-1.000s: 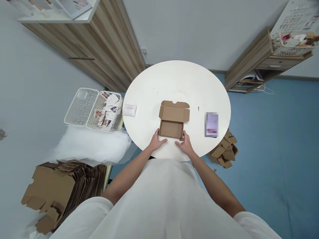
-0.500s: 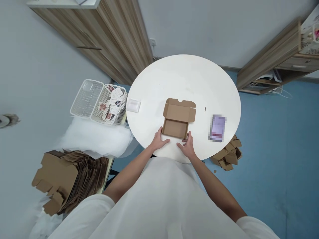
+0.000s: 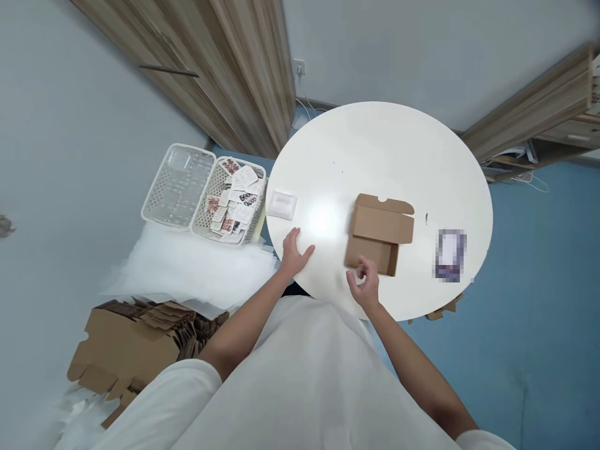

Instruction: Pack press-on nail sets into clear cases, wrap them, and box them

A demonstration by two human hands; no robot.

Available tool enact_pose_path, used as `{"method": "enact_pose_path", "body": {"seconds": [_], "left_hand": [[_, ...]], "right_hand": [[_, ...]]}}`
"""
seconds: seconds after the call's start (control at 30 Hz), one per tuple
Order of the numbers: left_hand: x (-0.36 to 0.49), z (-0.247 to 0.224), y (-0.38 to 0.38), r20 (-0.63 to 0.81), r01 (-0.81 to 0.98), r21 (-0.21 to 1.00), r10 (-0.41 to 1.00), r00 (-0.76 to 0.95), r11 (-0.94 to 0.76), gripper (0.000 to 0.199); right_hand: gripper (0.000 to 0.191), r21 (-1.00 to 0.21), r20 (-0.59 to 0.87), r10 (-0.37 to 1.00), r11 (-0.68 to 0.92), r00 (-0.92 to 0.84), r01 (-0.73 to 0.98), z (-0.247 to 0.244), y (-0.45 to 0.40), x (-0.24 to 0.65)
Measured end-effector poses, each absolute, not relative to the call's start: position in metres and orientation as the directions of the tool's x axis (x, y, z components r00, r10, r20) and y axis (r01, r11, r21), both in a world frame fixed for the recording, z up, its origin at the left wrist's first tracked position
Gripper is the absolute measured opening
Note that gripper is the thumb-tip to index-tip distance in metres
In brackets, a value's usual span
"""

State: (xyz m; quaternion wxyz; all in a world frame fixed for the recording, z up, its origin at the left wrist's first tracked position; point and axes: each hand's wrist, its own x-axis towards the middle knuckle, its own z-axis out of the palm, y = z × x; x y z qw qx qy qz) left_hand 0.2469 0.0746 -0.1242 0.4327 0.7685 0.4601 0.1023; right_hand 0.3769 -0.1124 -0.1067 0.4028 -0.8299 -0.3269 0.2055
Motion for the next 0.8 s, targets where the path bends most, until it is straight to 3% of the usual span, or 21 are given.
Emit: {"method": "enact_pose_path", "body": {"seconds": [0.07, 0.13, 0.33, 0.5, 0.63, 0.8], "left_hand": [[0.235, -0.124, 0.104, -0.162, 0.646, 0.734, 0.869, 0.468, -0.211, 0.059], [0.227, -0.125, 0.133, -0.141, 0.655, 0.730, 0.894, 0.424, -0.196, 0.057], [0.233, -0.133, 0.193, -0.223, 0.627, 0.767, 0.860, 0.459, -0.137, 0.066], [0.241, -0.139, 0.194, -0.273, 0.627, 0.773, 0.840, 0.469, -0.099, 0.057], [0.240, -0.139, 0.180, -0.245, 0.593, 0.792, 0.814, 0.526, -0.145, 0.052], [0.238, -0.146, 0.173, -0.388, 0.538, 0.835, 0.816, 0.429, 0.114, 0.037]], "right_hand": [[0.033, -0.813, -0.167, 0.801, -0.442, 0.574, 0.379, -0.102, -0.070, 0.364], [0.032, -0.831, -0.258, 0.822, -0.457, 0.508, 0.318, -0.102, -0.028, 0.353], [0.050, -0.824, -0.492, 0.679, -0.566, 0.545, -0.039, -0.116, 0.064, 0.349], [0.052, -0.825, -0.532, 0.632, -0.537, 0.564, -0.176, -0.123, 0.100, 0.351], [0.054, -0.827, -0.497, 0.614, -0.550, 0.613, -0.118, -0.127, 0.109, 0.343], [0.039, -0.782, -0.546, 0.536, -0.601, 0.644, -0.163, -0.135, 0.098, 0.339]]}}
